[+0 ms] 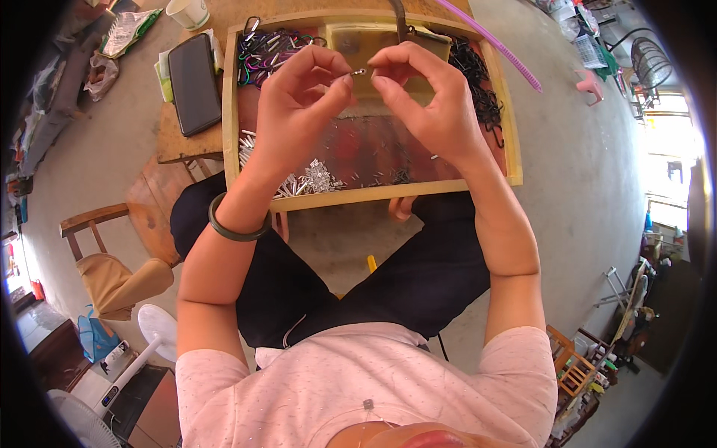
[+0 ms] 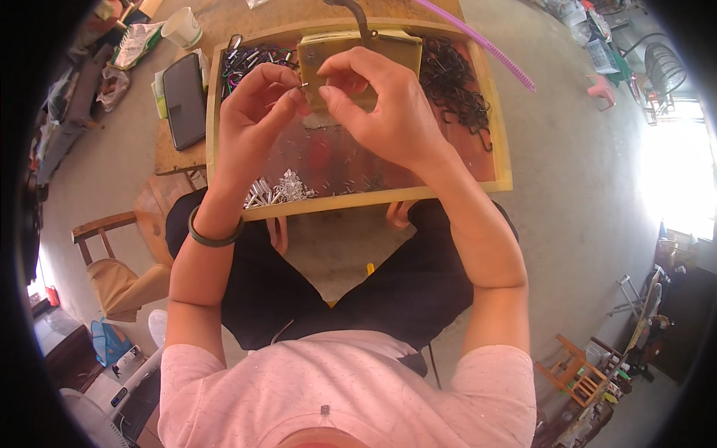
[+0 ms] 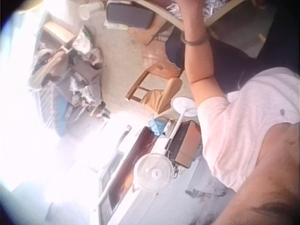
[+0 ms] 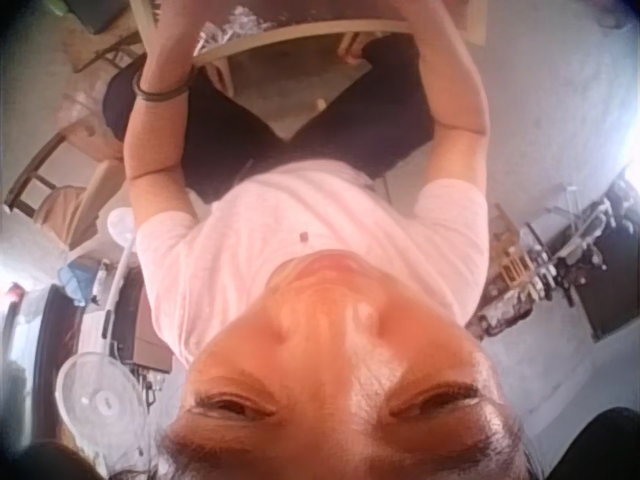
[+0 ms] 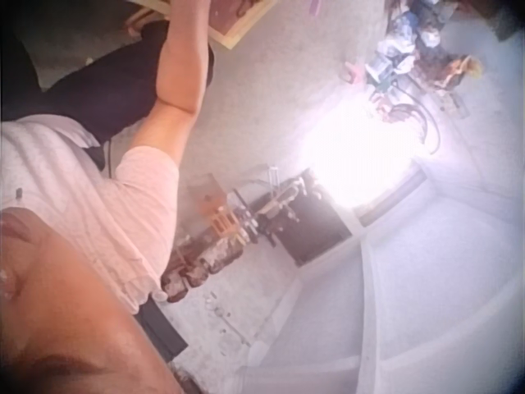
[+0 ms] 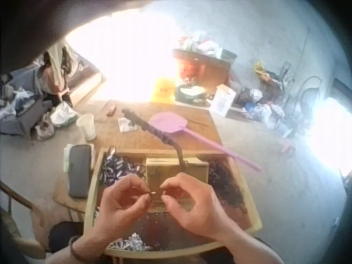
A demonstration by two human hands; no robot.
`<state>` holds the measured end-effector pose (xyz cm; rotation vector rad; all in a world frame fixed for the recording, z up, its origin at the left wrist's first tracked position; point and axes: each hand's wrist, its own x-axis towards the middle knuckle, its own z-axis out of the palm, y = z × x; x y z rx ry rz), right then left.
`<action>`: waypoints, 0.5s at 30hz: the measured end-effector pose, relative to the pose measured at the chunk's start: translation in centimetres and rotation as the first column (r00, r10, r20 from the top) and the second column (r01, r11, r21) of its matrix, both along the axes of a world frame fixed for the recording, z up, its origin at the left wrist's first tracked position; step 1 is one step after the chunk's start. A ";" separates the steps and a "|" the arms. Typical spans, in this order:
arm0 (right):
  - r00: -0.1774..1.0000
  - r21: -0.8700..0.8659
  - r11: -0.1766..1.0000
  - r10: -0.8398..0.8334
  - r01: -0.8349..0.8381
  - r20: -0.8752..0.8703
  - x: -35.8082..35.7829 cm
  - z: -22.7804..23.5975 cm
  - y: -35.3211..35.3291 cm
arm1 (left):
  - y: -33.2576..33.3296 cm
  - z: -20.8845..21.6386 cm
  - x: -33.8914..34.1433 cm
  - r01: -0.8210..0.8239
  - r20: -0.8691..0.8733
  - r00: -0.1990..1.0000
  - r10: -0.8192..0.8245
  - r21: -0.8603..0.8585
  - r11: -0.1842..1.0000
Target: The person assembles small metal components onto plastic or rubber parts by hand and using a small desktop press.
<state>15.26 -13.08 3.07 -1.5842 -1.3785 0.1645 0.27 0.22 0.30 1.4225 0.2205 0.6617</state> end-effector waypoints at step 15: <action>0.976 -0.199 0.980 -0.040 -0.003 -0.214 -1.1 1.7 0.3 | -0.2 0.5 0.0 -0.249 0.107 0.968 0.227 0.502 0.828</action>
